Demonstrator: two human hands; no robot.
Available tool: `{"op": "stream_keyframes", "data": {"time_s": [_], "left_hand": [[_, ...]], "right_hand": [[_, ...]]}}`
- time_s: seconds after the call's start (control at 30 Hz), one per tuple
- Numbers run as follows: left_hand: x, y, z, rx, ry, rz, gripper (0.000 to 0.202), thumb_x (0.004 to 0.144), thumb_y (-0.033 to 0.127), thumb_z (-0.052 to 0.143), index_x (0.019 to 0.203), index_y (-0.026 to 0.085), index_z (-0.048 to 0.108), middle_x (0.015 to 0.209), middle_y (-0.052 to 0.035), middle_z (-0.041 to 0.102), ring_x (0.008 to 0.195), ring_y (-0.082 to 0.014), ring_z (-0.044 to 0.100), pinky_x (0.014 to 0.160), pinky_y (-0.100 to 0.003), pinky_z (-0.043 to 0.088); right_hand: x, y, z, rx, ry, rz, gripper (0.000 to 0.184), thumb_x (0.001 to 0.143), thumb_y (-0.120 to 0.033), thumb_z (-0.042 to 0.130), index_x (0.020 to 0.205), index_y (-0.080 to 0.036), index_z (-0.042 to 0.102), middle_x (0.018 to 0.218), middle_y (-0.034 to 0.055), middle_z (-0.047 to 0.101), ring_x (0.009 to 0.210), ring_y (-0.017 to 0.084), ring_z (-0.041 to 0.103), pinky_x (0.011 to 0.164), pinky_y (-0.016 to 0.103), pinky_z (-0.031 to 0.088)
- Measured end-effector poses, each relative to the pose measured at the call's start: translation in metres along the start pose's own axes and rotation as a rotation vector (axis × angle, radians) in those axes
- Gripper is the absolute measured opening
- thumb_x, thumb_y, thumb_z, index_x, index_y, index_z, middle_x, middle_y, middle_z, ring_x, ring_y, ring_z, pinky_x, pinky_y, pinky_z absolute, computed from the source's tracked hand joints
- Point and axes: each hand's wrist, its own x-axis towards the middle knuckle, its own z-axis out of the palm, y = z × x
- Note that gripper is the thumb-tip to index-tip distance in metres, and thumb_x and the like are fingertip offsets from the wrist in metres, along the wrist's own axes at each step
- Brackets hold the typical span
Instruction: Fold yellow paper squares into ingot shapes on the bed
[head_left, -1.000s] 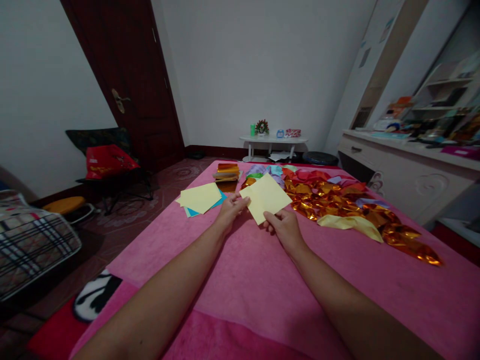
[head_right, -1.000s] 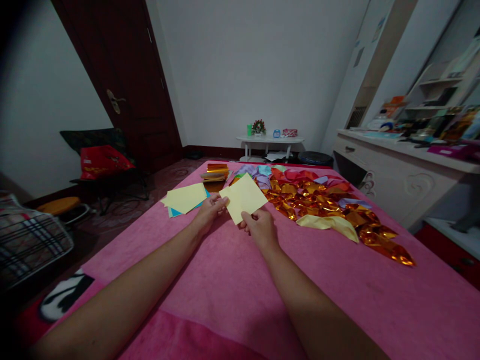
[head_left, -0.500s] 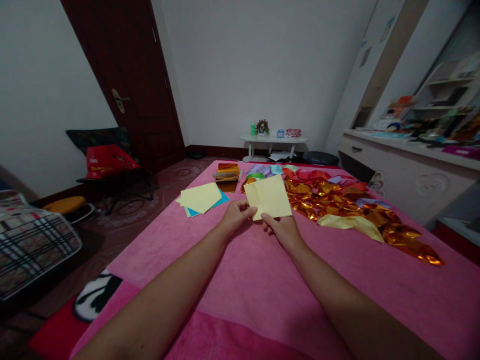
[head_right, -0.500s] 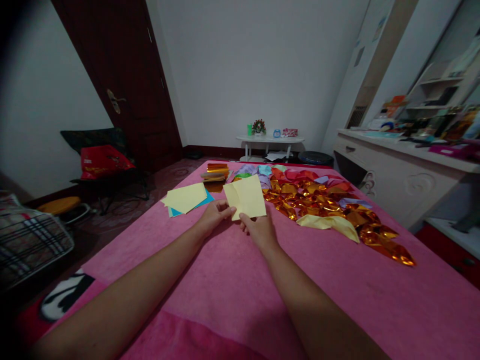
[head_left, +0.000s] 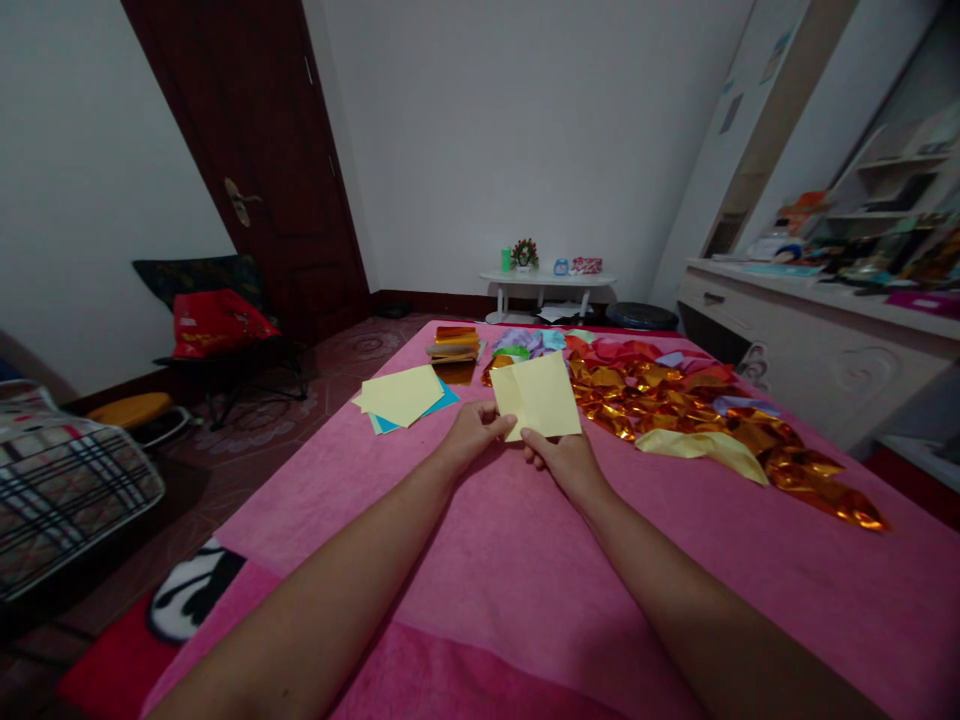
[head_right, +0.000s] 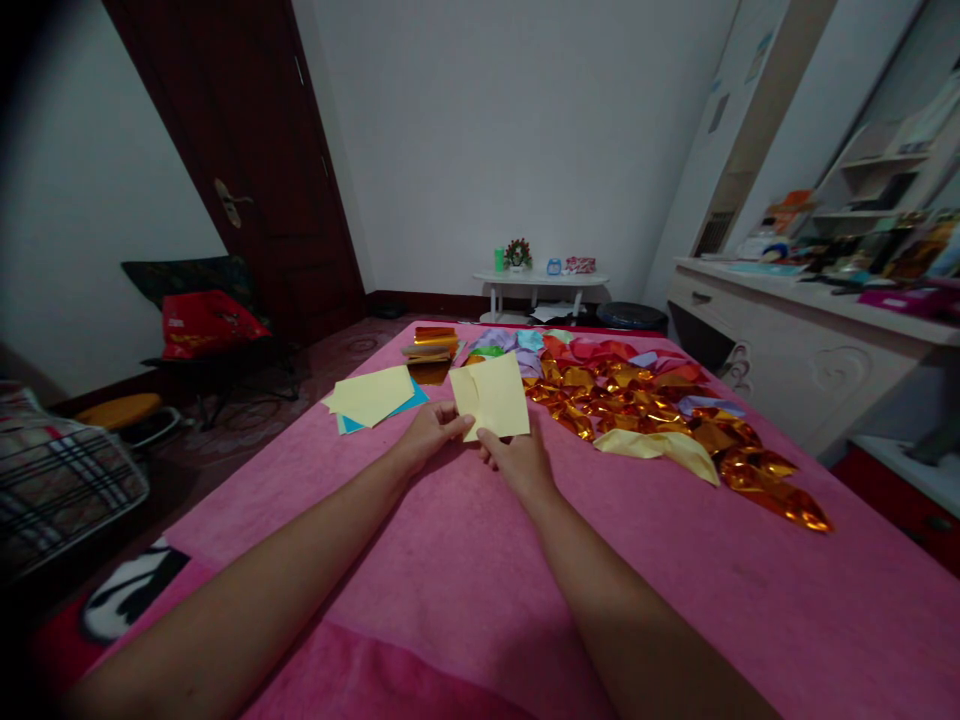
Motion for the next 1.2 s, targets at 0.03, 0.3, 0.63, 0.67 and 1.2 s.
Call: {"op": "stream_keyframes", "data": {"time_s": [0.03, 0.3, 0.63, 0.67, 1.2], "left_hand": [[0.000, 0.000, 0.000, 0.003, 0.001, 0.000, 0.036, 0.067, 0.044, 0.071, 0.061, 0.012, 0.057, 0.053, 0.0014, 0.051, 0.049, -0.0078, 0.041, 0.049, -0.022, 0.026], [0.002, -0.003, 0.000, 0.014, 0.011, -0.002, 0.036, 0.067, 0.045, 0.070, 0.059, 0.012, 0.056, 0.053, 0.0023, 0.048, 0.049, -0.0076, 0.039, 0.050, -0.022, 0.026], [0.002, -0.008, 0.001, 0.058, -0.011, -0.004, 0.033, 0.071, 0.042, 0.065, 0.065, 0.010, 0.058, 0.059, 0.0004, 0.053, 0.053, -0.0085, 0.043, 0.051, -0.021, 0.029], [0.002, -0.008, 0.002, 0.068, -0.014, -0.004, 0.033, 0.071, 0.042, 0.065, 0.065, 0.010, 0.058, 0.059, 0.0006, 0.053, 0.053, -0.0085, 0.043, 0.051, -0.021, 0.029], [0.003, -0.010, 0.002, 0.149, -0.020, -0.004, 0.027, 0.072, 0.036, 0.064, 0.066, 0.010, 0.063, 0.060, -0.0006, 0.054, 0.053, -0.0092, 0.043, 0.050, -0.021, 0.030]], "right_hand": [[0.000, 0.000, 0.000, -0.002, 0.000, 0.000, 0.025, 0.076, -0.039, 0.058, 0.073, -0.015, 0.063, 0.054, 0.0007, 0.061, 0.044, 0.011, 0.053, 0.045, 0.022, 0.043], [-0.002, -0.004, 0.000, -0.025, -0.007, 0.013, 0.021, 0.074, -0.034, 0.060, 0.078, -0.014, 0.066, 0.056, 0.0017, 0.063, 0.046, 0.012, 0.055, 0.047, 0.023, 0.046], [-0.001, 0.005, 0.000, -0.083, -0.035, -0.044, 0.023, 0.075, -0.036, 0.061, 0.082, -0.014, 0.068, 0.063, 0.0048, 0.069, 0.054, 0.015, 0.063, 0.050, 0.023, 0.048], [-0.001, 0.006, -0.001, -0.101, -0.049, -0.055, 0.023, 0.076, -0.036, 0.060, 0.080, -0.015, 0.068, 0.064, 0.0051, 0.069, 0.055, 0.016, 0.063, 0.050, 0.023, 0.048], [0.002, 0.008, 0.000, -0.211, -0.086, -0.130, 0.020, 0.077, -0.033, 0.057, 0.072, -0.016, 0.067, 0.061, 0.0032, 0.068, 0.052, 0.014, 0.061, 0.048, 0.022, 0.042]]}}
